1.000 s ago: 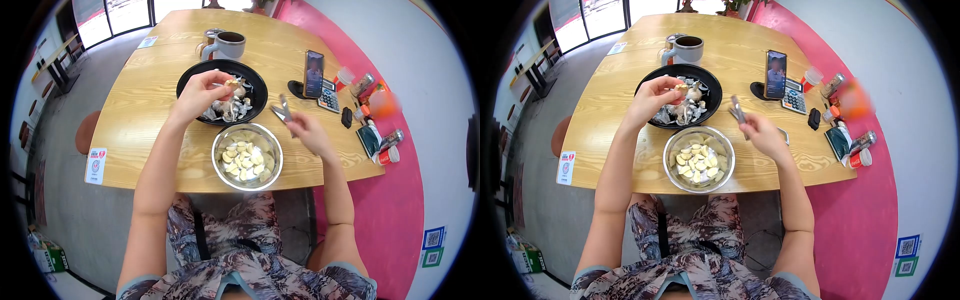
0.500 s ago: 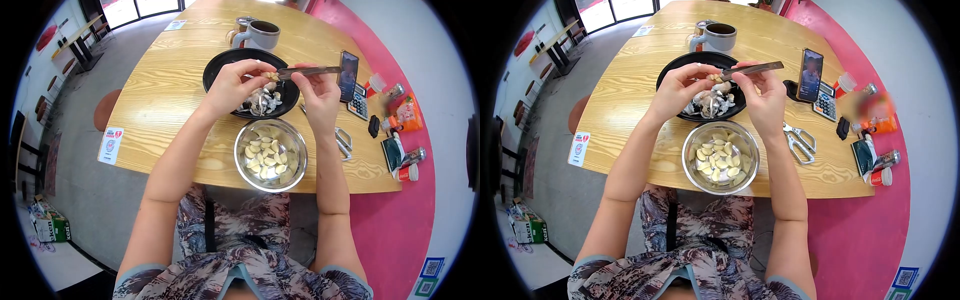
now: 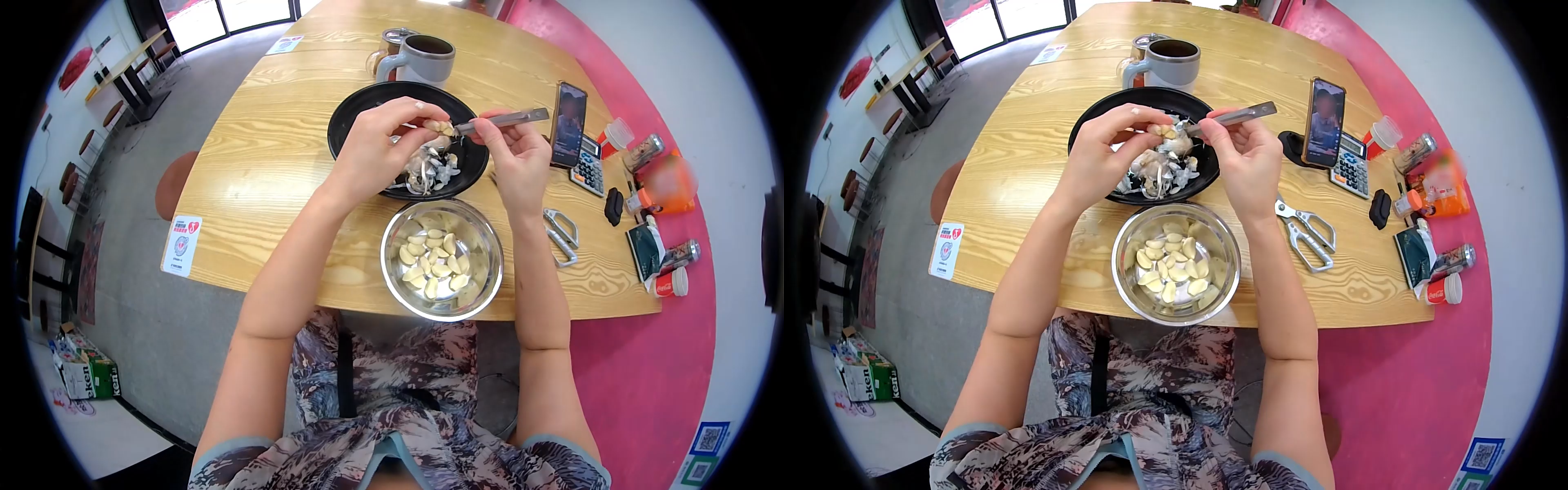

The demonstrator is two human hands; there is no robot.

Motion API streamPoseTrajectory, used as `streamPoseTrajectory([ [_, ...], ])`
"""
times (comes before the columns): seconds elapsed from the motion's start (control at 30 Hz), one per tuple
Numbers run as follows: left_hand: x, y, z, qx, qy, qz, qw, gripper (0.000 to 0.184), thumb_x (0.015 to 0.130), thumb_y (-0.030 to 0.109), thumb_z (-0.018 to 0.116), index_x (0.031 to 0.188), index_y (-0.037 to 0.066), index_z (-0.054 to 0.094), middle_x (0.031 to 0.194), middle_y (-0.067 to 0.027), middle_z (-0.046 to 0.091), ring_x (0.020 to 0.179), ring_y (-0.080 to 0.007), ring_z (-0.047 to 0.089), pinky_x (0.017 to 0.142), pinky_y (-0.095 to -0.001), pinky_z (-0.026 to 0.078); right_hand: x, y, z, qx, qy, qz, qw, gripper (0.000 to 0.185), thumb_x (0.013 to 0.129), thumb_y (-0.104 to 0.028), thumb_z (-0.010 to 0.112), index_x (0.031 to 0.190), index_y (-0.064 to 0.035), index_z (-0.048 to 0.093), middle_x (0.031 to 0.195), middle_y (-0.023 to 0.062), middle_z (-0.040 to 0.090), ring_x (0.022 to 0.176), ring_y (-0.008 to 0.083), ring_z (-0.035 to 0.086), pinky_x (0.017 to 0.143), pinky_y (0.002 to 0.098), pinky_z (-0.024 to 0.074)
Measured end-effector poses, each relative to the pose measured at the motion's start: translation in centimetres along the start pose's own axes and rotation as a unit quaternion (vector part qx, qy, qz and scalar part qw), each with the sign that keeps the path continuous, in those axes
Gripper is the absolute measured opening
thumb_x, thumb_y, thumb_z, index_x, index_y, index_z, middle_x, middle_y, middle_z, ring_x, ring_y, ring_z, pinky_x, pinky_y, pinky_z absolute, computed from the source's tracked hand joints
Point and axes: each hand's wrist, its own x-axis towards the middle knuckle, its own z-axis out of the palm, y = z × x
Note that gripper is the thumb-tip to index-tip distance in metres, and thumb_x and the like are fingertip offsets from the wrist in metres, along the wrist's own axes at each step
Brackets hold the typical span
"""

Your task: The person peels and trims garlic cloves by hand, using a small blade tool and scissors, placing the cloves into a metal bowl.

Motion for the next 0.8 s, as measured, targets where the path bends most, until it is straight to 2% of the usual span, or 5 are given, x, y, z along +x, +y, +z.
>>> streamPoseTrajectory([
  [0.1,0.1,-0.4,0.0,0.001,0.006,0.012,1.0,0.02,0.086,-0.003,0.063,0.105,0.002,0.068,0.096,-0.0035,0.065,0.087,-0.0117,0.062,0.078,-0.0257,0.053,-0.1,0.0,0.0,-0.025,-0.001,0.016,1.0,0.012,0.089,-0.002,0.068,0.099,0.0036,0.065,0.089,0.007,0.069,0.082,0.0113,0.066,0.077,0.0237,0.053],
  [0.17,0.1,-0.6,0.0,0.009,0.011,0.022,1.0,0.02,0.086,-0.004,0.063,0.105,0.002,0.067,0.096,-0.0037,0.065,0.087,-0.0122,0.062,0.078,-0.0259,0.053,-0.4,-0.8,0.3,-0.024,0.003,-0.04,0.999,0.014,0.089,-0.003,0.068,0.101,0.0031,0.065,0.091,0.0071,0.069,0.084,0.0116,0.065,0.078,0.0242,0.0517],
  [0.37,-0.1,-0.4,0.2,0.054,0.008,0.034,0.998,0.021,0.086,-0.004,0.062,0.106,0.002,0.066,0.097,-0.0054,0.065,0.087,-0.0137,0.062,0.079,-0.0267,0.053,-1.0,-0.9,0.8,-0.025,-0.019,-0.074,0.997,0.016,0.088,-0.004,0.07,0.101,0.0029,0.065,0.091,0.0064,0.069,0.083,0.0112,0.065,0.077,0.0239,0.0506],
  [0.8,-0.1,-0.2,0.2,0.037,-0.008,0.024,0.999,0.022,0.086,-0.005,0.061,0.105,0.002,0.067,0.096,-0.0038,0.065,0.087,-0.0125,0.062,0.078,-0.0257,0.052,-0.7,-1.3,0.6,0.02,0.022,-0.015,0.999,0.011,0.089,-0.002,0.068,0.097,0.0055,0.066,0.088,0.0087,0.069,0.079,0.0126,0.066,0.074,0.0244,0.0542],
])
